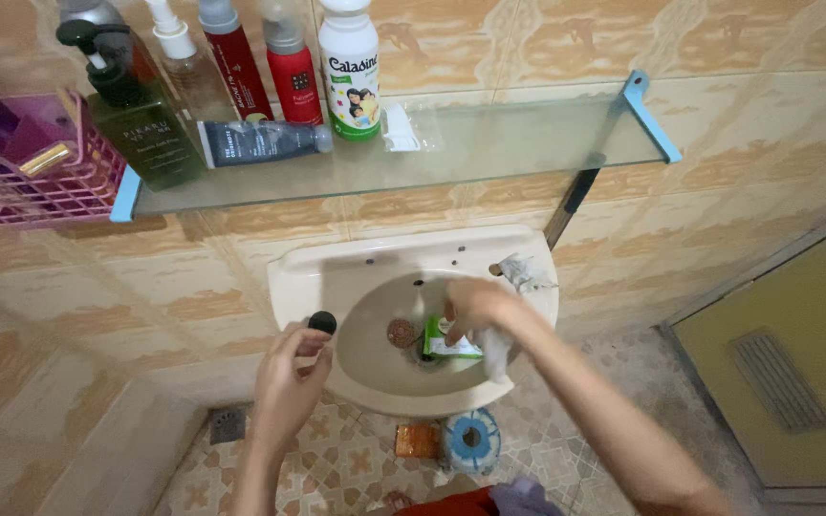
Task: The person cleans a bathroom sink by first wiping and arranging several toiletry bottles on a glass shelf above it. They then use a cloth to wipe the sink basin and faucet, followed by using a wet wipe to finish cleaning the sink surface.
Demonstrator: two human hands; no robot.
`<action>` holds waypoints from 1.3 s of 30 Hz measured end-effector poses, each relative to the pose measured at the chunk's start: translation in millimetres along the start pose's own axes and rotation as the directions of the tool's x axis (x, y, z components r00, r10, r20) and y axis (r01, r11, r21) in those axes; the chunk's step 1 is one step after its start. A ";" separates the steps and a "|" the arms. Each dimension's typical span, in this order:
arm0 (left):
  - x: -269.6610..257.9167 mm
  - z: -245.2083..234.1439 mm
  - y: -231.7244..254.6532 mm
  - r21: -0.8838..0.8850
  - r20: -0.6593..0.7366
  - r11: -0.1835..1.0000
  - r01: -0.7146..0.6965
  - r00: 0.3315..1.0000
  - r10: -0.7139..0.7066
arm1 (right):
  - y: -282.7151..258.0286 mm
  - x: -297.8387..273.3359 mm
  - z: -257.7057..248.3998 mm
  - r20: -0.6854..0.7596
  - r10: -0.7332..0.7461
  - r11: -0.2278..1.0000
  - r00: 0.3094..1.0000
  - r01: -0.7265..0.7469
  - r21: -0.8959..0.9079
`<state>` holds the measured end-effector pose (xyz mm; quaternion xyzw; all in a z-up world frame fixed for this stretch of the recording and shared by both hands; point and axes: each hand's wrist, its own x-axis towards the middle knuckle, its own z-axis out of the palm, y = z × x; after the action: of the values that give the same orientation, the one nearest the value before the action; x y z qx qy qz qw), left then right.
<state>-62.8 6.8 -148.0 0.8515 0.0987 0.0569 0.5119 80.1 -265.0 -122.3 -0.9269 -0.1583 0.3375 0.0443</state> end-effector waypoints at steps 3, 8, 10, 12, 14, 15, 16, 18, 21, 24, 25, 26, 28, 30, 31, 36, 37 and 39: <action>0.3 7.4 -20.4 0.095 -0.003 0.995 -0.016 1.000 0.016 | 28.1 78.5 76.3 -0.080 0.100 0.962 0.992 -0.076 0.261; -1.4 15.7 -29.3 0.050 0.003 0.998 0.035 0.999 -0.035 | 11.2 151.1 142.1 -0.533 -0.022 0.972 0.846 0.142 0.186; -2.4 13.9 -32.7 0.054 -0.003 0.998 0.042 0.999 -0.042 | -3.5 146.9 142.7 -0.543 0.022 0.969 0.839 0.116 0.219; -1.4 11.4 -40.2 0.051 -0.030 0.998 0.047 0.999 -0.045 | -14.9 135.8 137.6 -0.510 0.010 0.973 0.860 0.110 0.203; 0.2 4.8 -53.1 0.119 -0.054 0.991 0.052 0.997 -0.046 | -15.5 129.7 125.7 -0.417 0.060 0.908 0.907 0.124 0.400; -0.7 0.6 -61.2 0.152 -0.065 0.987 0.057 0.997 -0.047 | -10.3 130.4 118.8 -0.364 0.077 0.862 0.928 0.121 0.492; -3.6 -1.5 -69.6 0.127 -0.088 0.990 0.056 0.995 -0.045 | 0.9 131.8 113.6 -0.362 0.065 0.827 0.930 0.153 0.541; -8.0 -6.7 -85.1 0.080 -0.133 0.995 0.050 0.990 -0.039 | 31.8 141.0 99.0 -0.419 0.014 0.734 0.908 0.276 0.621; -11.0 -10.3 -99.6 0.089 -0.168 0.996 0.013 0.986 0.002 | 76.7 145.1 79.5 -0.504 0.044 0.690 0.863 0.338 0.640; -14.0 -9.5 -101.5 0.041 -0.114 0.991 0.128 0.986 -0.123 | 98.3 126.8 65.4 -0.575 0.214 0.774 0.789 0.222 0.593; -13.3 -6.2 -99.9 0.043 -0.109 0.993 0.112 0.988 -0.107 | 98.3 119.4 64.2 -0.586 0.211 0.798 0.782 0.208 0.566; -10.5 -1.4 -97.1 0.044 -0.104 0.995 0.094 0.991 -0.089 | 97.7 112.3 62.0 -0.598 0.208 0.820 0.774 0.194 0.538; -9.1 4.8 -90.2 0.076 -0.082 0.994 0.077 0.994 -0.071 | 91.7 100.8 61.1 -0.538 0.195 0.819 0.820 0.166 0.550; -7.0 16.0 -78.4 0.137 -0.047 0.988 0.074 0.997 -0.068 | 75.7 95.7 67.1 -0.390 0.163 0.769 0.906 0.131 0.625; -3.9 21.6 -71.4 0.123 -0.031 0.991 0.049 0.998 -0.046 | 65.5 95.6 71.3 -0.348 0.148 0.829 0.926 0.076 0.553; 16.7 38.0 -44.0 0.158 0.102 0.981 0.116 0.986 -0.133 | 29.1 110.6 119.1 -0.350 -0.134 0.932 0.927 0.237 0.273; 20.0 37.6 -43.4 0.189 0.026 0.982 -0.007 1.000 0.002 | 27.9 118.1 124.9 -0.356 -0.187 0.937 0.915 0.276 0.216; 30.2 37.8 -47.3 0.278 -0.118 0.931 -0.237 0.953 0.278 | 28.3 128.6 130.8 -0.424 -0.093 0.966 0.901 0.185 0.181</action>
<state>-31.1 2.7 -207.7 0.9098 0.0319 0.1763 0.3745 96.8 -253.4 -306.8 -0.9529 -0.1736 0.1454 0.2017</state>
